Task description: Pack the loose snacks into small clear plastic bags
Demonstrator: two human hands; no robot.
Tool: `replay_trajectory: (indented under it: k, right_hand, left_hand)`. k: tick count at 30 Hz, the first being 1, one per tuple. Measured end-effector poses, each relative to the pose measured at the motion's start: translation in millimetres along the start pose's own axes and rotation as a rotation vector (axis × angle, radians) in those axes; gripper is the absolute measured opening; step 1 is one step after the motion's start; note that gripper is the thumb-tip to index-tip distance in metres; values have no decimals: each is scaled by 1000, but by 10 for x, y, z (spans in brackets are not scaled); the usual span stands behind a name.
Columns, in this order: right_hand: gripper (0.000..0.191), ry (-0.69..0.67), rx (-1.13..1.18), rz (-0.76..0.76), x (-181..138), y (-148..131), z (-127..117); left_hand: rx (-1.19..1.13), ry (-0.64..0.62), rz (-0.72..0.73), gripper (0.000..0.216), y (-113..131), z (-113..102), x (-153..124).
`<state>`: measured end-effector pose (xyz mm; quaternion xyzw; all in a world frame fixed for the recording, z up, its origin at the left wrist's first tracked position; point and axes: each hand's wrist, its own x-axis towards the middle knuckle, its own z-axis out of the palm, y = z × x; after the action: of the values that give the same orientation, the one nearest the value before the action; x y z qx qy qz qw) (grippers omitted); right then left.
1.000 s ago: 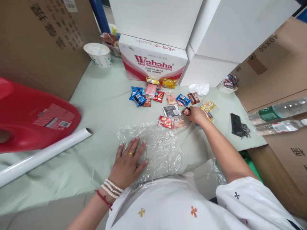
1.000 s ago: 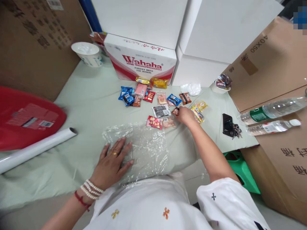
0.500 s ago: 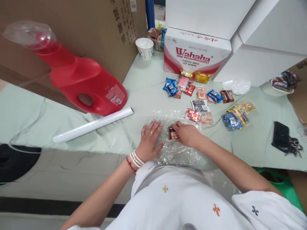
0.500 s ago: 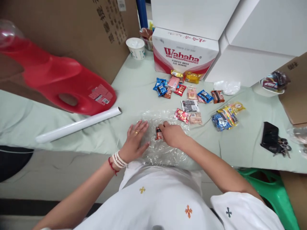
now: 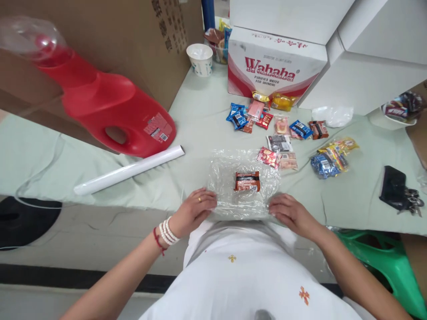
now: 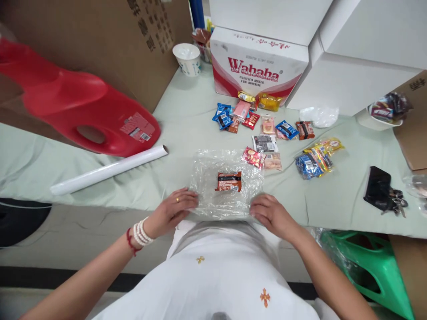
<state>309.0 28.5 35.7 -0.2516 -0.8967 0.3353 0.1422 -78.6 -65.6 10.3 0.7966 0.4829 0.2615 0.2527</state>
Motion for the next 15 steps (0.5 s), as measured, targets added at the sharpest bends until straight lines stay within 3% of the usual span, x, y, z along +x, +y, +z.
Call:
replay_trajectory:
  k: [5, 9, 12, 15]
  right_hand:
    - [24, 84, 111, 167, 447, 104, -505]
    - [26, 44, -9, 360, 817, 334, -650]
    - [23, -72, -268, 469, 1052, 378, -693]
    - [28, -42, -546, 421, 1309, 280, -797]
  left_hand:
    - [-68, 63, -186, 24, -18, -299, 520]
    - [37, 108, -431, 25, -242, -256, 885]
    - [197, 258, -571, 36, -428, -228, 965]
    - [371, 528, -588, 36, -383, -316, 884]
